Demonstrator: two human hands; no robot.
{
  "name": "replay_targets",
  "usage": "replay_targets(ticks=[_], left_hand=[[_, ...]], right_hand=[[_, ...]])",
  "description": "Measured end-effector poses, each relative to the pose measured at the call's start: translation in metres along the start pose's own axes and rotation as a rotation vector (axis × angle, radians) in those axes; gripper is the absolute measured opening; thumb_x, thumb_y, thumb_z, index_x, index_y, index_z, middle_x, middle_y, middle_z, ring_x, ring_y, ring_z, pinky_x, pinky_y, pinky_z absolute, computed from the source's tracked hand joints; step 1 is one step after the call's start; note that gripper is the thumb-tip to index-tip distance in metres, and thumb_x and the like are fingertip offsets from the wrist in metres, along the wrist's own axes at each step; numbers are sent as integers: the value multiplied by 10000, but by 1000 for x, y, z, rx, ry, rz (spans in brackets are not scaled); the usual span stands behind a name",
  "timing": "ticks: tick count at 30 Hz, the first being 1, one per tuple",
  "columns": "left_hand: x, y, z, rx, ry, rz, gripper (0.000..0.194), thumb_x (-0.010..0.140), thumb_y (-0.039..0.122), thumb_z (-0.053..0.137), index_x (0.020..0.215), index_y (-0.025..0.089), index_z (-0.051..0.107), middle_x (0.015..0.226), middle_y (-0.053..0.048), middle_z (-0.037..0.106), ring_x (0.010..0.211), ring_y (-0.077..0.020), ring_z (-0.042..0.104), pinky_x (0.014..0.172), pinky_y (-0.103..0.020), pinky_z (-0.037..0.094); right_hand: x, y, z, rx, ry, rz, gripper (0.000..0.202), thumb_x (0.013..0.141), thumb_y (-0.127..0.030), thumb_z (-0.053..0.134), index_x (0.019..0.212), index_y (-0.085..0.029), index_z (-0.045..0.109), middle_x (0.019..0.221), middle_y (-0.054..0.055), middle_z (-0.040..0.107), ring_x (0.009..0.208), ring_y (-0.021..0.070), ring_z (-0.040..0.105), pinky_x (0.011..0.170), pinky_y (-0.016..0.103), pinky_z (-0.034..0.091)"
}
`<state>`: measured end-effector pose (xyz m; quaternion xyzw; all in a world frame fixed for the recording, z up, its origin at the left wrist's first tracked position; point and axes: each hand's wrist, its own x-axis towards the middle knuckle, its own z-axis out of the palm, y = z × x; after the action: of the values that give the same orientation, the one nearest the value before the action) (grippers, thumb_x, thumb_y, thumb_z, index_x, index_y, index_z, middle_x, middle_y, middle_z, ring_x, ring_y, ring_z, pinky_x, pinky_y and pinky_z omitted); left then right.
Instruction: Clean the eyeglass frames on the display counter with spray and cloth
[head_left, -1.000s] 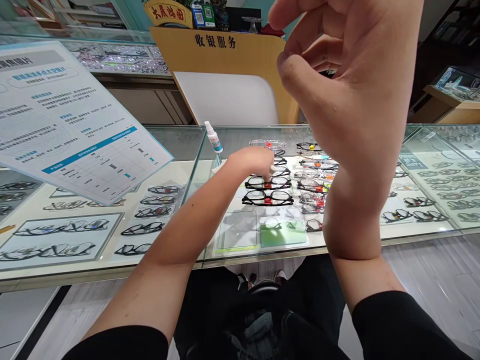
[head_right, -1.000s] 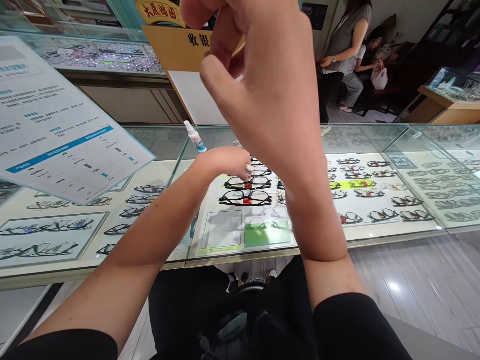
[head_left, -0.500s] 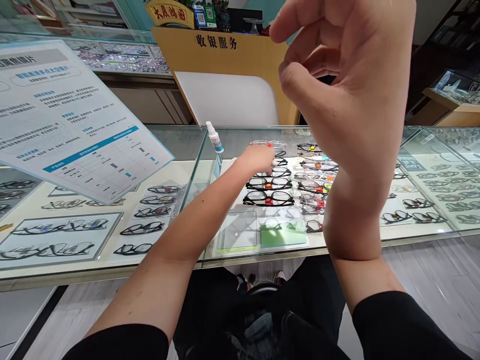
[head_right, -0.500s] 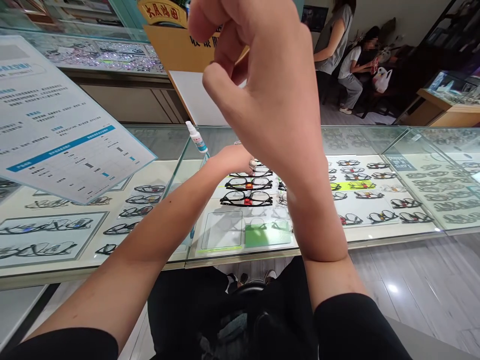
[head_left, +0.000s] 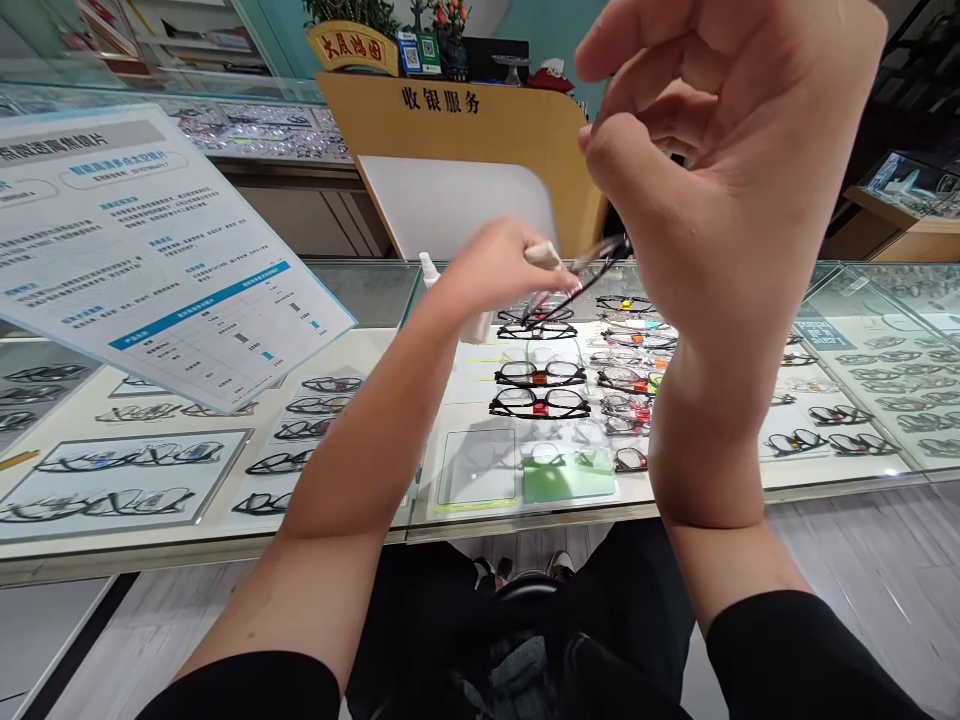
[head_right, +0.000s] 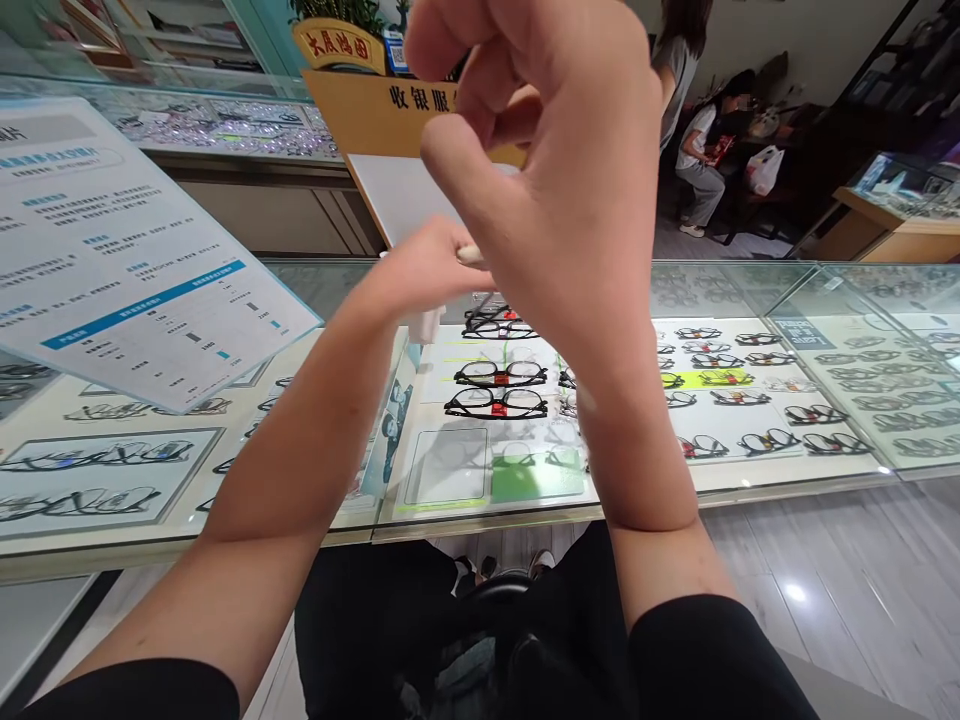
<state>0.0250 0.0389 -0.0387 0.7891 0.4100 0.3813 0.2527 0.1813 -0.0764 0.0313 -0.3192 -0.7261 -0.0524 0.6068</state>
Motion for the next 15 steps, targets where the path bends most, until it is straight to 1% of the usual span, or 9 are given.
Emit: replay_targets(ticks=[2, 3, 5, 7, 8, 10, 11, 13, 15], left_hand=[[-4, 13, -17, -91, 80, 50, 323, 757, 383, 960, 731, 198, 697, 653, -6, 583, 701, -180, 562, 628, -331, 399], [-6, 19, -24, -116, 129, 85, 336, 782, 395, 953, 719, 200, 687, 650, -3, 571, 697, -173, 545, 620, -329, 391], [-10, 30, -37, -173, 267, 165, 356, 802, 420, 965, 725, 200, 697, 673, 0, 585, 706, -158, 525, 622, -326, 392], [-15, 38, -45, -236, 385, 249, 389, 814, 472, 981, 747, 199, 713, 698, 7, 604, 701, -138, 502, 629, -320, 396], [-17, 41, -47, -273, 426, 293, 426, 813, 517, 985, 744, 198, 712, 701, 11, 608, 683, -127, 484, 624, -318, 394], [-22, 47, -50, -346, 475, 369, 512, 789, 615, 988, 714, 202, 697, 699, 14, 611, 638, -108, 445, 602, -318, 383], [-24, 49, -51, -373, 485, 391, 537, 771, 650, 989, 703, 206, 696, 699, 14, 611, 620, -103, 430, 588, -320, 378], [-27, 52, -52, -395, 494, 405, 542, 756, 682, 985, 696, 222, 706, 686, 13, 591, 596, -103, 418, 559, -321, 365], [-29, 53, -52, -384, 488, 398, 515, 767, 683, 975, 710, 241, 717, 657, 17, 538, 585, -114, 435, 532, -321, 348]], right_hand=[[1, 1, 1, 21, 40, 5, 300, 866, 27, 556, 945, -230, 689, 1001, 19, 756, 917, 185, 735, 795, 322, 603], [1, 2, 1, 44, 63, 8, 301, 870, 31, 560, 923, -240, 679, 969, 16, 752, 897, 184, 730, 779, 323, 599], [2, 5, 3, 106, 74, 18, 292, 887, 24, 591, 902, -257, 670, 931, 15, 747, 880, 191, 720, 782, 334, 607], [2, 10, 6, 158, 61, 33, 243, 921, -17, 653, 910, -259, 677, 915, 22, 746, 864, 201, 715, 793, 352, 616], [2, 12, 8, 174, 48, 40, 195, 948, -64, 695, 915, -255, 682, 913, 25, 749, 853, 202, 719, 790, 356, 618], [2, 18, 12, 183, 23, 47, 116, 994, -224, 782, 924, -244, 691, 907, 26, 757, 815, 194, 719, 759, 348, 611], [1, 21, 14, 179, 9, 53, 157, 1010, -327, 804, 931, -242, 698, 897, 22, 757, 799, 188, 716, 747, 341, 608], [0, 25, 17, 165, -27, 71, 274, 1028, -502, 790, 957, -248, 715, 884, 12, 753, 798, 185, 714, 751, 339, 615], [-1, 28, 18, 158, -51, 80, 332, 1041, -588, 751, 977, -264, 721, 872, 1, 740, 807, 189, 713, 776, 353, 633]])
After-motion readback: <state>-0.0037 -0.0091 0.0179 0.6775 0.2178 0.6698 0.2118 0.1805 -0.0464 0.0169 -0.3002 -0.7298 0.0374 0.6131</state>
